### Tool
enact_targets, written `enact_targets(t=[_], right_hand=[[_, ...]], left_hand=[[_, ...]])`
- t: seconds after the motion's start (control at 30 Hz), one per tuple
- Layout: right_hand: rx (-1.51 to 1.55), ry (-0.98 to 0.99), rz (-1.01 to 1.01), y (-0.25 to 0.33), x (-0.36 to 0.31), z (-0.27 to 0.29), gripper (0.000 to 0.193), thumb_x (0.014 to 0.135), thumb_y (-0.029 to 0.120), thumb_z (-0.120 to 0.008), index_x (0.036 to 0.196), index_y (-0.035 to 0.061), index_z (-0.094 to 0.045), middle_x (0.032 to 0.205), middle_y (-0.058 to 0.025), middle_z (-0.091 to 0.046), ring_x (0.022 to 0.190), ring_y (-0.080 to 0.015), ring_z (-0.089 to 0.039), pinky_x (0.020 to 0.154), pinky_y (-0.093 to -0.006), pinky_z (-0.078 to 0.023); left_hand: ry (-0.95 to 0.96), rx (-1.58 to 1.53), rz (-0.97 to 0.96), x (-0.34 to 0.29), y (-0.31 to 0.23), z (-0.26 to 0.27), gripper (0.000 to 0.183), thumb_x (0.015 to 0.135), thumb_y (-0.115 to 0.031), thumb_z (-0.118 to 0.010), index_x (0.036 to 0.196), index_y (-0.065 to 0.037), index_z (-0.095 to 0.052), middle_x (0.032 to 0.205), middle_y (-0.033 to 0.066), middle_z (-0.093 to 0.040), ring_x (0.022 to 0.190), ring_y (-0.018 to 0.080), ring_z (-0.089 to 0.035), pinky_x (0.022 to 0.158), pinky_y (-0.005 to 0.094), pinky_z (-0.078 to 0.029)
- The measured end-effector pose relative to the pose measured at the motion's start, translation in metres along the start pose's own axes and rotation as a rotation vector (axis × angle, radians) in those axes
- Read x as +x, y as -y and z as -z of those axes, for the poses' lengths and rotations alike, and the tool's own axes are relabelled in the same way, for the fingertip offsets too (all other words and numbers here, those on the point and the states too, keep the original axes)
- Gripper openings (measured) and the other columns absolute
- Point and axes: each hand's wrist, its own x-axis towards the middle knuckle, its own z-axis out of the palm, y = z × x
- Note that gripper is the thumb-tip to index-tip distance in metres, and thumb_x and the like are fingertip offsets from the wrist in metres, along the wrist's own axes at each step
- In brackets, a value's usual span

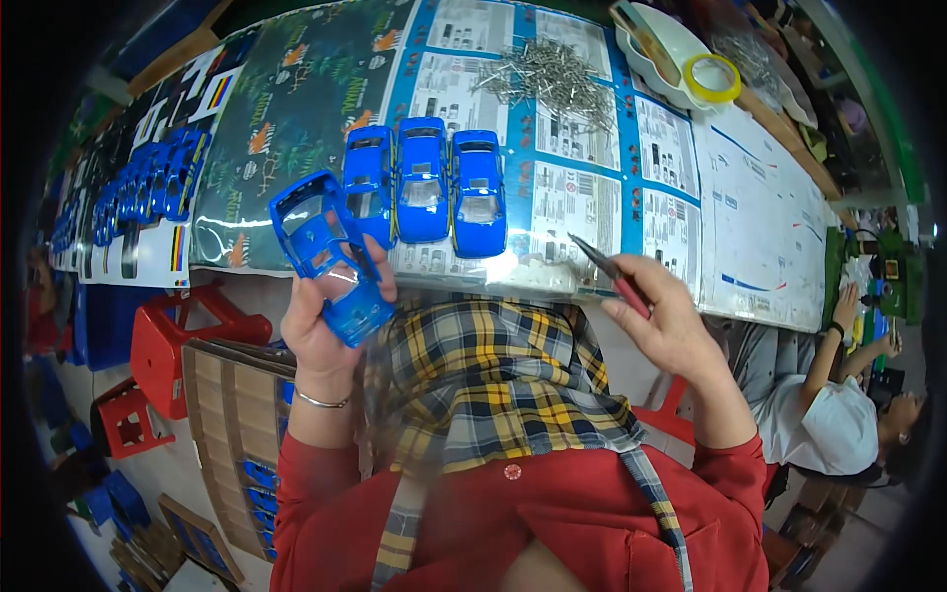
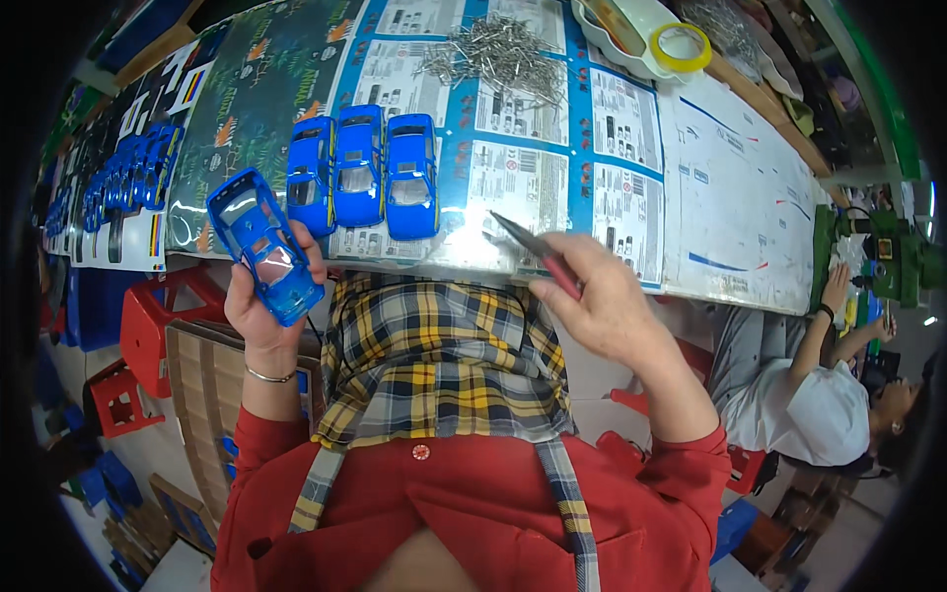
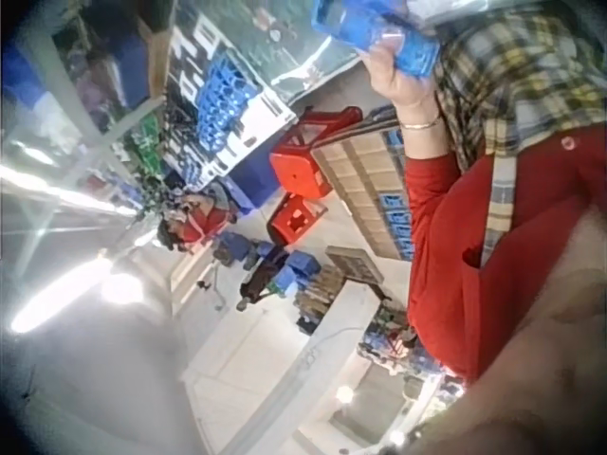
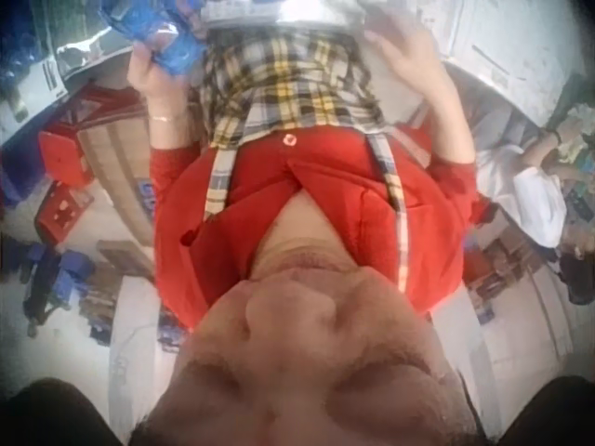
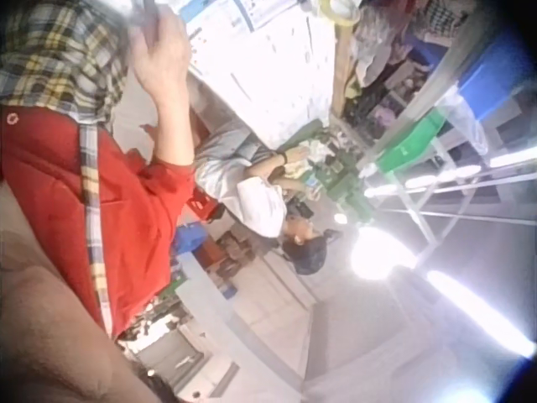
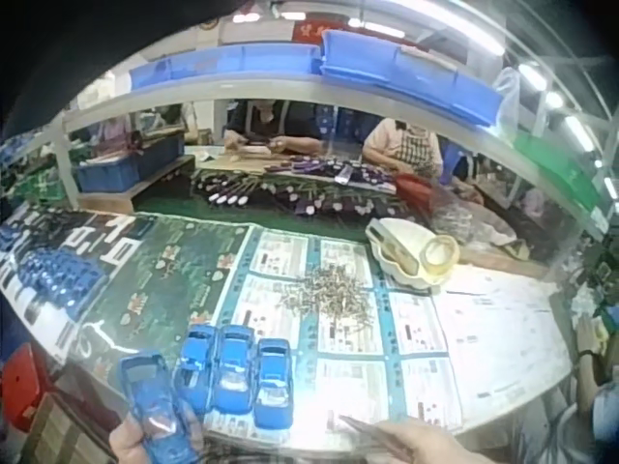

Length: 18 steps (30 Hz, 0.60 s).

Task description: The person trims excess plastic from toy car bodies using pliers and arranges the car bodies on the table.

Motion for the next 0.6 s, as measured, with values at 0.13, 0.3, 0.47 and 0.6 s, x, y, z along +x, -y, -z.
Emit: enact_targets(t=[0.13,0.3,0.47,0.6], right_hand=[[0.297,0.214,-0.021,-0.003,-0.033,-0.034,0.040,0.088,0.026,-0.063,0.117,-0.0008,-0.054,0.097,-0.0174,-0.059,0.088,-0.0329,-0.059,0.081,-0.0402,-0.047],[0.498,0.559,-0.377,-0.018,-0.014,-0.082,0.032,0.095,0.029,-0.055,0.109,0.0001,-0.056,0.087,-0.0099,-0.059,0.078,-0.0208,-0.059,0.069,-0.0315,-0.049],[0.820,0.674,-0.678,-0.028,0.024,-0.109,0.033,0.100,0.033,-0.047,0.105,0.0013,-0.055,0.080,-0.0047,-0.058,0.068,-0.0117,-0.058,0.053,-0.0244,-0.050],[0.801,0.719,-0.815,-0.025,0.036,-0.112,0.040,0.101,0.039,-0.045,0.110,0.0012,-0.053,0.083,-0.0067,-0.060,0.071,-0.0158,-0.062,0.055,-0.0300,-0.054]], left_hand=[[0.076,-0.081,0.044,-0.011,0.003,0.010,0.075,0.084,-0.047,-0.065,0.138,-0.003,-0.037,0.112,0.0205,-0.058,0.083,0.0271,-0.060,0.069,0.0365,-0.050],[0.059,-0.049,0.077,-0.022,0.002,0.012,0.077,0.081,-0.047,-0.068,0.135,-0.001,-0.038,0.111,0.0204,-0.058,0.083,0.0279,-0.061,0.069,0.0370,-0.051],[0.058,-0.052,0.072,-0.028,-0.003,0.009,0.078,0.080,-0.047,-0.069,0.134,0.001,-0.039,0.110,0.0202,-0.059,0.084,0.0283,-0.062,0.068,0.0373,-0.052],[0.074,-0.065,0.029,-0.033,-0.004,0.006,0.076,0.081,-0.048,-0.068,0.133,0.001,-0.040,0.108,0.0196,-0.059,0.084,0.0275,-0.062,0.068,0.0367,-0.052]])
